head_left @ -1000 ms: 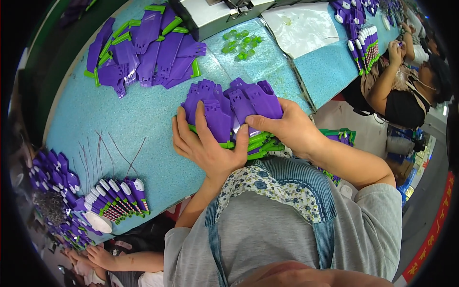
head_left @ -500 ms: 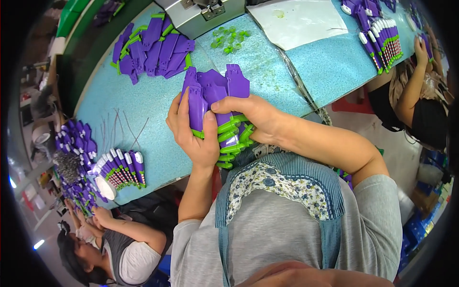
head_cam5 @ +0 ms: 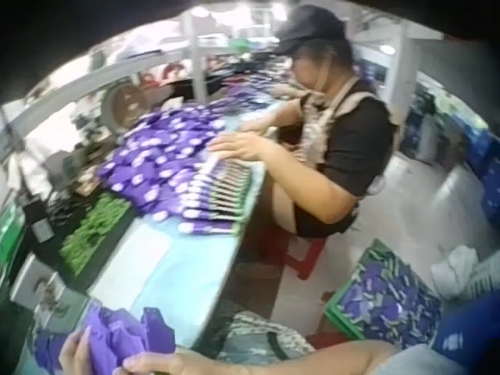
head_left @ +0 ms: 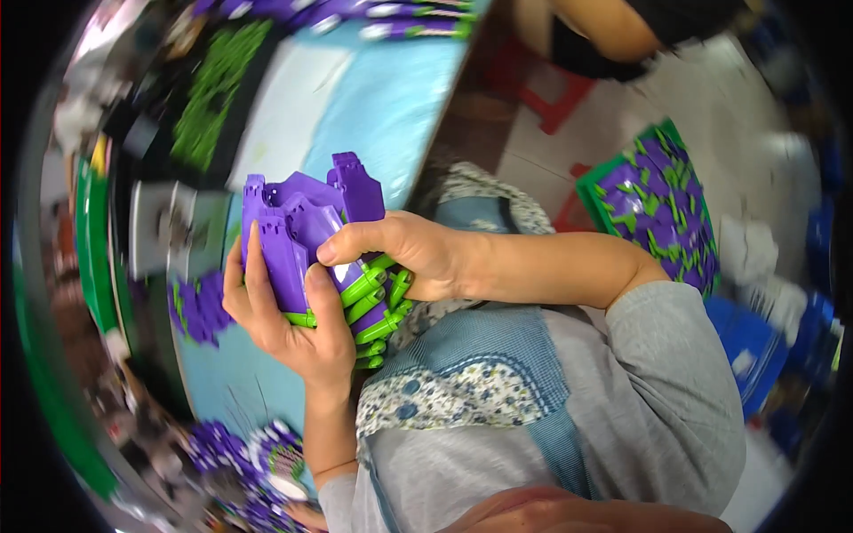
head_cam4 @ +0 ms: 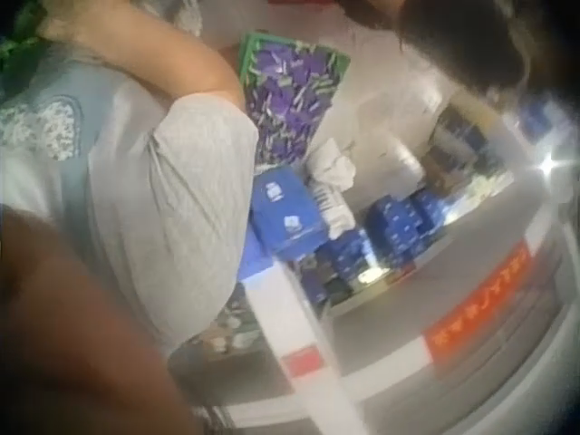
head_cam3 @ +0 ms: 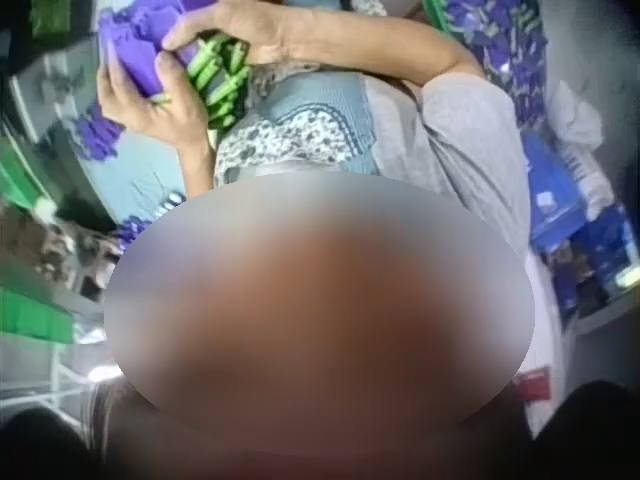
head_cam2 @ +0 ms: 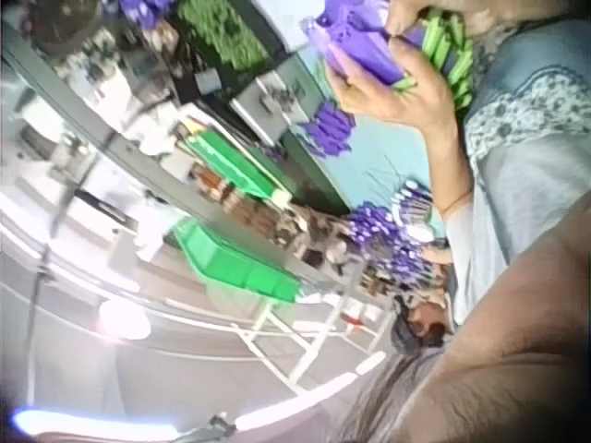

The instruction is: The person assembles plastic components by attaching green caps onto purple pieces by hand, then gathers the assembled parts and places them into a green plastic tray.

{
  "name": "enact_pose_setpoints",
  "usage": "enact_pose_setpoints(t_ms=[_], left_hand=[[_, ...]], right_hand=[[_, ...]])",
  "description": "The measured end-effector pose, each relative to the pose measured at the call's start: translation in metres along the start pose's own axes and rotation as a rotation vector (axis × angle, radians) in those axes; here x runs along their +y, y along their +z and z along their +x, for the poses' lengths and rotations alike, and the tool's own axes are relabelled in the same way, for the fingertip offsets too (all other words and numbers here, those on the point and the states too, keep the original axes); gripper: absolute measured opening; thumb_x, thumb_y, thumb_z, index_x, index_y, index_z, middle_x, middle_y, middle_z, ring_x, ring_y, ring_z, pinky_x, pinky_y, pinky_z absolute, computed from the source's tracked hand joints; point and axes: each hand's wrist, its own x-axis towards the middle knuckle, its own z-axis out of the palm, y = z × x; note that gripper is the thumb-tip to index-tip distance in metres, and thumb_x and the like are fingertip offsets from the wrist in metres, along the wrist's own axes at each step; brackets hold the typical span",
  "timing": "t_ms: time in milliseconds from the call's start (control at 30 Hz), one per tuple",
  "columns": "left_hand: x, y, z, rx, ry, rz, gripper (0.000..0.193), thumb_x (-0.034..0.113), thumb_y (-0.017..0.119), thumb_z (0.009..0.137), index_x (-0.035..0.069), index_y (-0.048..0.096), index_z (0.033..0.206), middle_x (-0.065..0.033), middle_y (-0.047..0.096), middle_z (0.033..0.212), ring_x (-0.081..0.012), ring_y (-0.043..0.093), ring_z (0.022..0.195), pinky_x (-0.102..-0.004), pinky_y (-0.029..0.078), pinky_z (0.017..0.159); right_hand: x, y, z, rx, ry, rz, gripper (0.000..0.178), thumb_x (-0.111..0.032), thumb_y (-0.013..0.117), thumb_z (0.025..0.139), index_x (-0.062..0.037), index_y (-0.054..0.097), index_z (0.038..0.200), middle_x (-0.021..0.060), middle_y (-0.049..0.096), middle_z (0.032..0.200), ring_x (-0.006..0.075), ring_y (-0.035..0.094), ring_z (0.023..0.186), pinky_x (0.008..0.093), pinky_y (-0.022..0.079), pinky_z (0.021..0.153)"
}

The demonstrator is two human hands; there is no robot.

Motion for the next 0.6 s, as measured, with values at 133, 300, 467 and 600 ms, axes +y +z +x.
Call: enact_pose_setpoints(t_ms=[133, 300, 467, 600], left_hand=[[0.07, 0.061, 0.026, -0.18, 0.295, -0.155, 0.056, 0.022, 0.069, 0.078, 0.001, 0.057, 0.128, -0.0237, 0.051, 0.122, -0.0363, 0.046, 0.114, -0.044, 0.035, 0.098], [0.17, 0.148, 0.022, -0.397, 0.642, -0.294, 0.058, 0.023, 0.073, 0.072, 0.005, 0.06, 0.125, -0.0224, 0.052, 0.119, -0.0362, 0.047, 0.108, -0.0433, 0.036, 0.095], [0.251, 0.231, -0.027, -0.574, 0.824, -0.436, 0.054, 0.031, 0.073, 0.071, 0.008, 0.064, 0.119, -0.0219, 0.053, 0.116, -0.0375, 0.047, 0.104, -0.0444, 0.039, 0.091], [0.293, 0.283, -0.081, -0.742, 0.885, -0.483, 0.055, 0.034, 0.073, 0.07, 0.01, 0.064, 0.119, -0.0217, 0.053, 0.117, -0.0374, 0.046, 0.103, -0.0458, 0.04, 0.085]], right_hand=[[-0.031, -0.034, -0.082, 0.026, -0.36, 0.044, 0.034, -0.015, 0.06, 0.085, -0.0009, 0.06, 0.116, 0.0096, 0.068, 0.104, 0.0201, 0.067, 0.092, 0.0342, 0.055, 0.086], [-0.045, -0.076, -0.199, 0.081, -0.701, 0.301, 0.03, -0.017, 0.064, 0.083, -0.0037, 0.061, 0.11, 0.0093, 0.068, 0.098, 0.0214, 0.066, 0.088, 0.0389, 0.055, 0.084], [-0.03, -0.136, -0.292, 0.322, -1.065, 0.419, 0.031, -0.018, 0.064, 0.084, -0.0037, 0.061, 0.112, 0.0089, 0.068, 0.101, 0.022, 0.068, 0.09, 0.0384, 0.056, 0.085], [0.001, -0.191, -0.348, 0.309, -1.264, 0.482, 0.038, -0.024, 0.059, 0.086, -0.0028, 0.059, 0.118, 0.0122, 0.067, 0.108, 0.0263, 0.067, 0.096, 0.041, 0.055, 0.088]])
